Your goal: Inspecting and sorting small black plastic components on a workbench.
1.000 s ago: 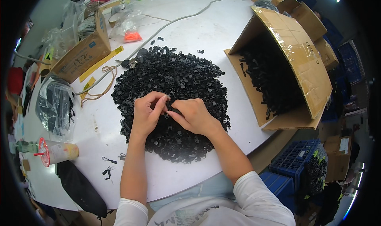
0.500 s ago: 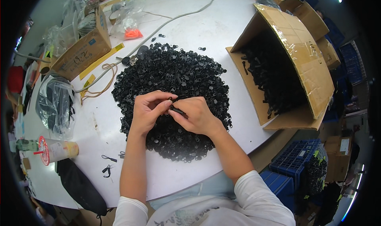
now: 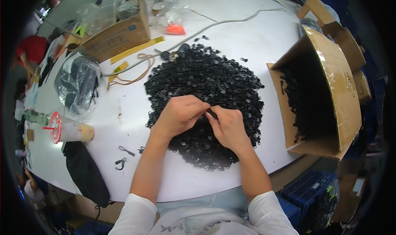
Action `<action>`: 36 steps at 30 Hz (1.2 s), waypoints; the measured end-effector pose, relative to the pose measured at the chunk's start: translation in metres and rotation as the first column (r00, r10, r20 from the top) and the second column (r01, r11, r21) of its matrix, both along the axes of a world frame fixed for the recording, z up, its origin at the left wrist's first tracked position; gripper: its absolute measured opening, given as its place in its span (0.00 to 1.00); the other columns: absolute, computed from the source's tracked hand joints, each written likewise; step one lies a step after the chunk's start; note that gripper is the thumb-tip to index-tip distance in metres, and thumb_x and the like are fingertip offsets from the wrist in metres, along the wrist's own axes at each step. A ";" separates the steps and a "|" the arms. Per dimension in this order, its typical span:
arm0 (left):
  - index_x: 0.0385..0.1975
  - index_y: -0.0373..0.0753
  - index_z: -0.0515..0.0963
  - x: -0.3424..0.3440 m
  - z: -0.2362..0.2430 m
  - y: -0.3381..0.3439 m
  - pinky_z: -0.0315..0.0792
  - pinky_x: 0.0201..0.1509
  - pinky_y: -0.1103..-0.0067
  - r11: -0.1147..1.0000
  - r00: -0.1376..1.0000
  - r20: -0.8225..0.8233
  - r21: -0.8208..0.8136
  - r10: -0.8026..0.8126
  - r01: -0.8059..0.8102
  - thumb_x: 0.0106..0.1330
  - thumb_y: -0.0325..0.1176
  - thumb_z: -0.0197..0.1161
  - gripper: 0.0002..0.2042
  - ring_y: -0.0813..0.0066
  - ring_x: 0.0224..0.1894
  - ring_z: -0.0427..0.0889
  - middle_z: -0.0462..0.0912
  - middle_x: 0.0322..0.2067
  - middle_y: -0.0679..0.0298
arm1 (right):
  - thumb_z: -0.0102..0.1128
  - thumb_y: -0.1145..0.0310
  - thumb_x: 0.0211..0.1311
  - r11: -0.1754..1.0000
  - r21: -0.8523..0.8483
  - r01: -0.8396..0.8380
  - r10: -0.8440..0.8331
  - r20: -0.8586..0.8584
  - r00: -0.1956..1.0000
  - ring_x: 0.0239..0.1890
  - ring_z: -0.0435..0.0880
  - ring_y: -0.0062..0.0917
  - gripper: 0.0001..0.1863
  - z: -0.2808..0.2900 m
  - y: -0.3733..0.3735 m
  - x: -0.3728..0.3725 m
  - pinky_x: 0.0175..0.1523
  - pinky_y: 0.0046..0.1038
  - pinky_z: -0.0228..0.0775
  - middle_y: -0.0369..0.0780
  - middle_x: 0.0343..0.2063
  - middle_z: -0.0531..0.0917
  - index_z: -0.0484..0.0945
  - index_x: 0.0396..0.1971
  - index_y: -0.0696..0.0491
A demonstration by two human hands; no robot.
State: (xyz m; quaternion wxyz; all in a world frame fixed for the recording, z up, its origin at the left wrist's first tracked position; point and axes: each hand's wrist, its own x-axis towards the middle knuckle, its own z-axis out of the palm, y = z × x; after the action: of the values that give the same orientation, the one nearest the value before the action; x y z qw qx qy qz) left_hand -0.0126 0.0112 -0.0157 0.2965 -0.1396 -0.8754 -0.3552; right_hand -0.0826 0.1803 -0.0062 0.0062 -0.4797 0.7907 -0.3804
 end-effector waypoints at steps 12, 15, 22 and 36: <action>0.31 0.34 0.78 -0.005 0.001 0.016 0.75 0.32 0.72 0.987 0.987 0.028 0.016 0.159 -0.159 0.53 0.22 0.63 0.06 0.61 0.29 0.80 0.79 0.26 0.58 | 0.61 0.72 0.54 0.995 -0.024 0.095 -0.097 -0.130 0.987 0.19 0.79 0.35 0.07 -0.011 -0.001 -0.005 0.23 0.34 0.68 0.41 0.17 0.77 0.72 0.21 0.54; 0.30 0.34 0.78 -0.003 0.004 0.011 0.71 0.30 0.77 0.972 0.977 0.093 0.118 0.193 -0.203 0.54 0.24 0.64 0.05 0.68 0.28 0.76 0.75 0.25 0.61 | 0.62 0.72 0.51 0.996 -0.059 0.073 -0.079 -0.111 0.991 0.18 0.77 0.36 0.08 -0.007 -0.003 -0.005 0.22 0.33 0.66 0.40 0.16 0.76 0.71 0.21 0.54; 0.28 0.35 0.79 -0.006 0.006 0.037 0.65 0.29 0.85 0.858 0.994 0.082 0.513 -0.073 0.020 0.54 0.22 0.67 0.05 0.79 0.28 0.70 0.72 0.27 0.64 | 0.63 0.73 0.47 0.978 -0.209 0.022 -0.036 -0.064 0.997 0.15 0.75 0.34 0.07 -0.013 0.005 -0.015 0.20 0.32 0.63 0.41 0.13 0.73 0.73 0.20 0.56; 0.23 0.32 0.72 0.001 0.008 0.005 0.67 0.27 0.70 0.968 0.851 0.516 0.248 -0.099 -0.037 0.65 0.31 0.57 0.11 0.53 0.21 0.73 0.72 0.18 0.51 | 0.63 0.70 0.53 0.982 -0.143 -0.124 0.092 -0.207 0.974 0.19 0.77 0.33 0.08 -0.017 0.002 -0.014 0.24 0.32 0.68 0.39 0.16 0.75 0.73 0.20 0.53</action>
State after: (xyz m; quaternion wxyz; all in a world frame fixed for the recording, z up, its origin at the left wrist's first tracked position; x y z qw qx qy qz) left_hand -0.0113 0.0164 -0.0073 0.0561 -0.0134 -0.8690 -0.4915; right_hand -0.0968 0.1826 -0.0229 -0.0899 -0.5569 0.7279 -0.3898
